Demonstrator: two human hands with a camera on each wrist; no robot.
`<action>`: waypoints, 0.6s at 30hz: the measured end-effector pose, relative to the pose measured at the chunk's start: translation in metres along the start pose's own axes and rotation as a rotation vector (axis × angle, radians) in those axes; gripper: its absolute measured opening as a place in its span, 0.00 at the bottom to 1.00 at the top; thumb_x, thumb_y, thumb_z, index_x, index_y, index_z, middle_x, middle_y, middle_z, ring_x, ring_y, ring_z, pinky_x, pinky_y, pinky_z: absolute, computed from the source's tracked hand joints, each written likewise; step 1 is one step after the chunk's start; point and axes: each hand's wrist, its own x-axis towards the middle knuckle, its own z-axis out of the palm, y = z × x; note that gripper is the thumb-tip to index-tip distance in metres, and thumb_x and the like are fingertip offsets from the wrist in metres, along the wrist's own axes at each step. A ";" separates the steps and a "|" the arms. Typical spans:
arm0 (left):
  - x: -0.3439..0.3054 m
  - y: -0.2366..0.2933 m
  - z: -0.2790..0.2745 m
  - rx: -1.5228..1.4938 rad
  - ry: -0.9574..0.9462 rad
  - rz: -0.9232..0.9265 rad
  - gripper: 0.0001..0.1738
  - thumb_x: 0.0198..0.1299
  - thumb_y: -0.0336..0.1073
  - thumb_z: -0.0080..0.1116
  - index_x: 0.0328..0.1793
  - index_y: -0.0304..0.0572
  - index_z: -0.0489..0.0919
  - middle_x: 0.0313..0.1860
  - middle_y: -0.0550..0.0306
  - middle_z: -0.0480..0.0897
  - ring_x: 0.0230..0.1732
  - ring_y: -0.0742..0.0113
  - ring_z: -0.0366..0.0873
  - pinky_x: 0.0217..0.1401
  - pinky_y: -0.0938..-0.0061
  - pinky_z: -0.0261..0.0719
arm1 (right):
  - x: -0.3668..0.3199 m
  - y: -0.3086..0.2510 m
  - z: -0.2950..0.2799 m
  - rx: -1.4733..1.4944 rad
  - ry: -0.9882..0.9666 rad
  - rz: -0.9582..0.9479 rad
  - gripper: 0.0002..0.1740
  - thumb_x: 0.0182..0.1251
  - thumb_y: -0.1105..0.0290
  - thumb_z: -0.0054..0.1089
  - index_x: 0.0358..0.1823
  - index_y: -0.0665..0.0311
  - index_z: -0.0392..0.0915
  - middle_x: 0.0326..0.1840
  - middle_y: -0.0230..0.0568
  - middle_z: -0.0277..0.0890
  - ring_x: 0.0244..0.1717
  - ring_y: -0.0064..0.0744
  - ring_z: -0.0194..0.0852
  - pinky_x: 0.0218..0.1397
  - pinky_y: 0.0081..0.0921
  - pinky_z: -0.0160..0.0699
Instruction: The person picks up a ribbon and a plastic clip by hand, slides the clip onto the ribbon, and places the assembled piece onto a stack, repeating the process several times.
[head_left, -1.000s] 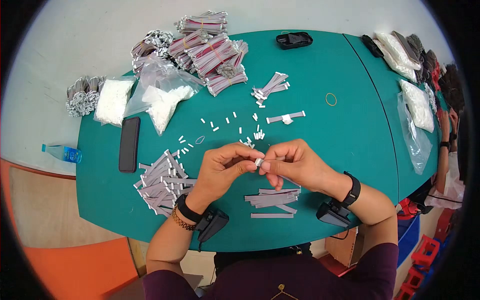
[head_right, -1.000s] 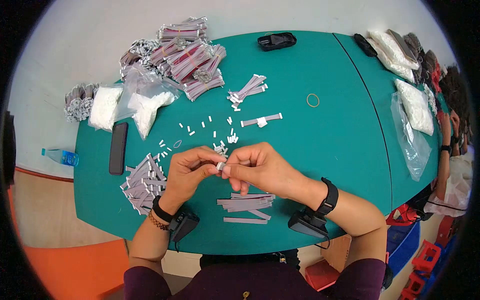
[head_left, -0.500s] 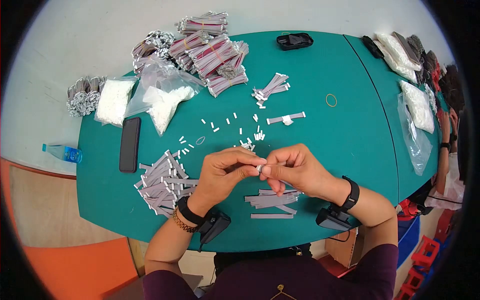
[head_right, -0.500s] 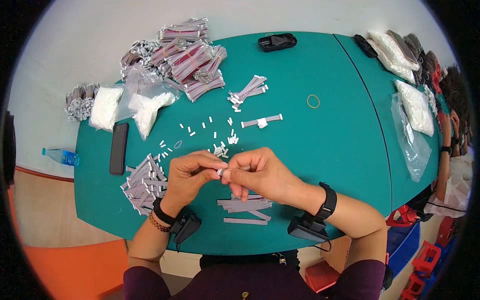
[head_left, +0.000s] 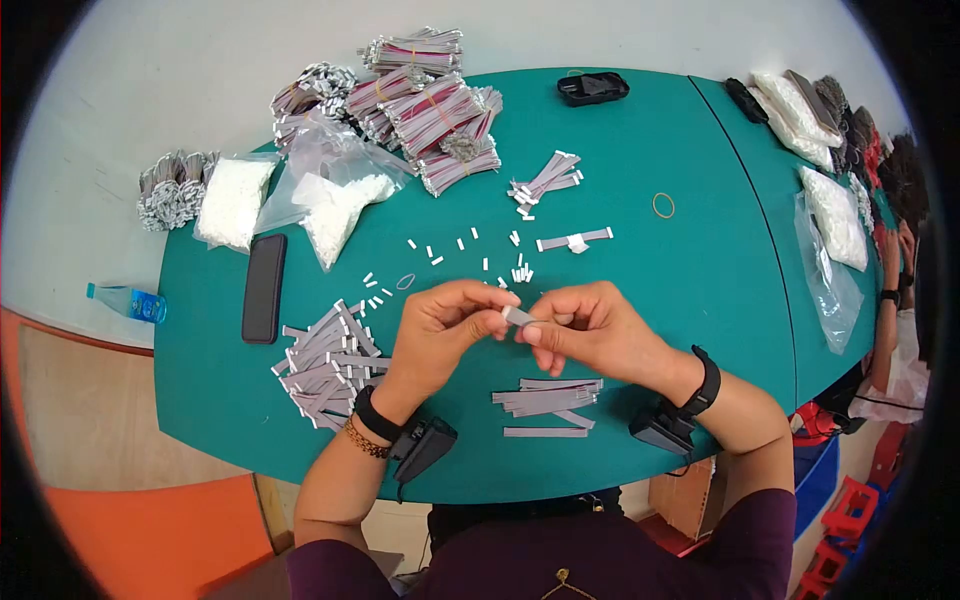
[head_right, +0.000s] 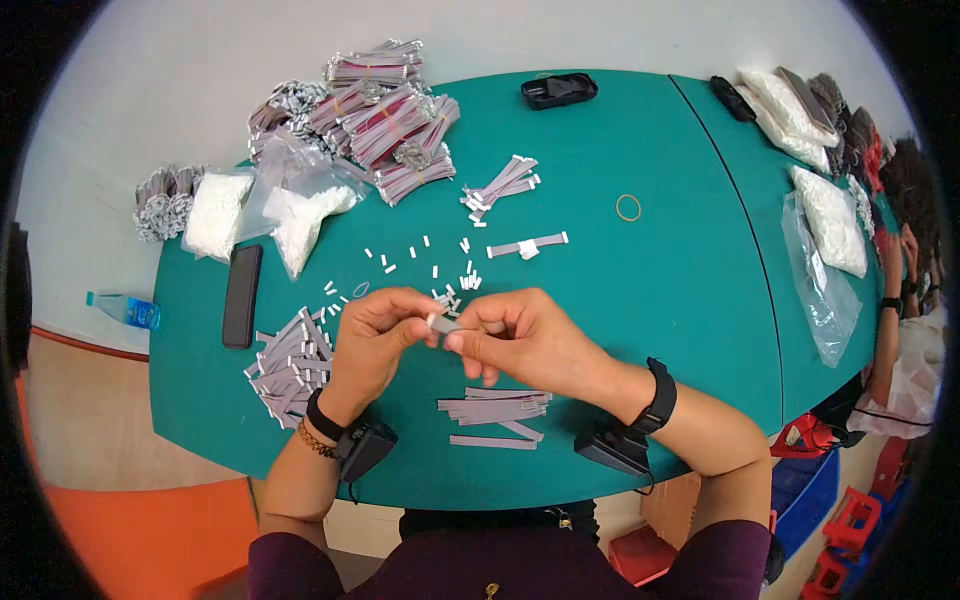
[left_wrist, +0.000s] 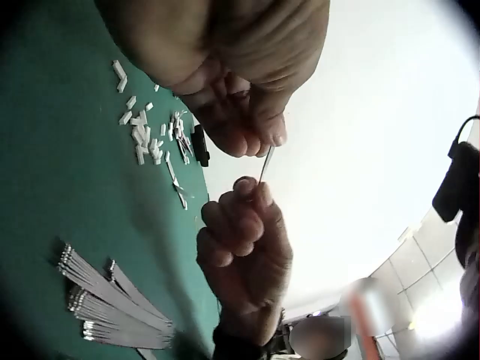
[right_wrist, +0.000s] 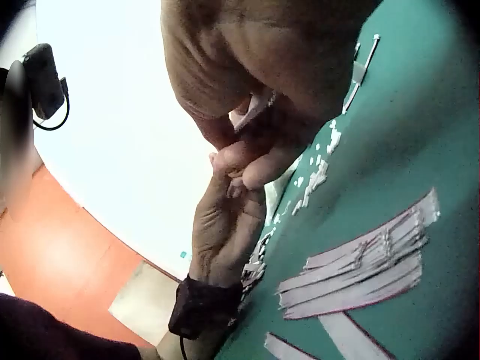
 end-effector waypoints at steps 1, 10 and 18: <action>0.000 0.000 -0.001 -0.027 0.022 -0.025 0.10 0.58 0.25 0.59 0.46 0.32 0.79 0.37 0.55 0.80 0.36 0.73 0.77 0.40 0.80 0.77 | 0.000 -0.001 -0.003 -0.024 0.003 0.018 0.09 0.66 0.69 0.56 0.33 0.68 0.77 0.22 0.32 0.76 0.21 0.16 0.72 0.24 0.14 0.70; 0.000 0.001 0.011 0.011 0.054 -0.117 0.08 0.56 0.25 0.60 0.42 0.36 0.74 0.35 0.55 0.81 0.38 0.71 0.79 0.42 0.77 0.77 | 0.008 0.003 -0.021 0.318 0.244 -0.066 0.07 0.62 0.68 0.62 0.33 0.64 0.78 0.27 0.32 0.76 0.25 0.18 0.73 0.29 0.18 0.75; -0.002 0.001 0.016 0.685 0.031 0.031 0.15 0.49 0.22 0.64 0.44 0.38 0.78 0.34 0.60 0.78 0.36 0.74 0.75 0.37 0.79 0.73 | 0.009 0.002 -0.015 0.181 0.338 -0.279 0.06 0.67 0.69 0.54 0.36 0.64 0.72 0.34 0.38 0.80 0.31 0.25 0.78 0.35 0.22 0.77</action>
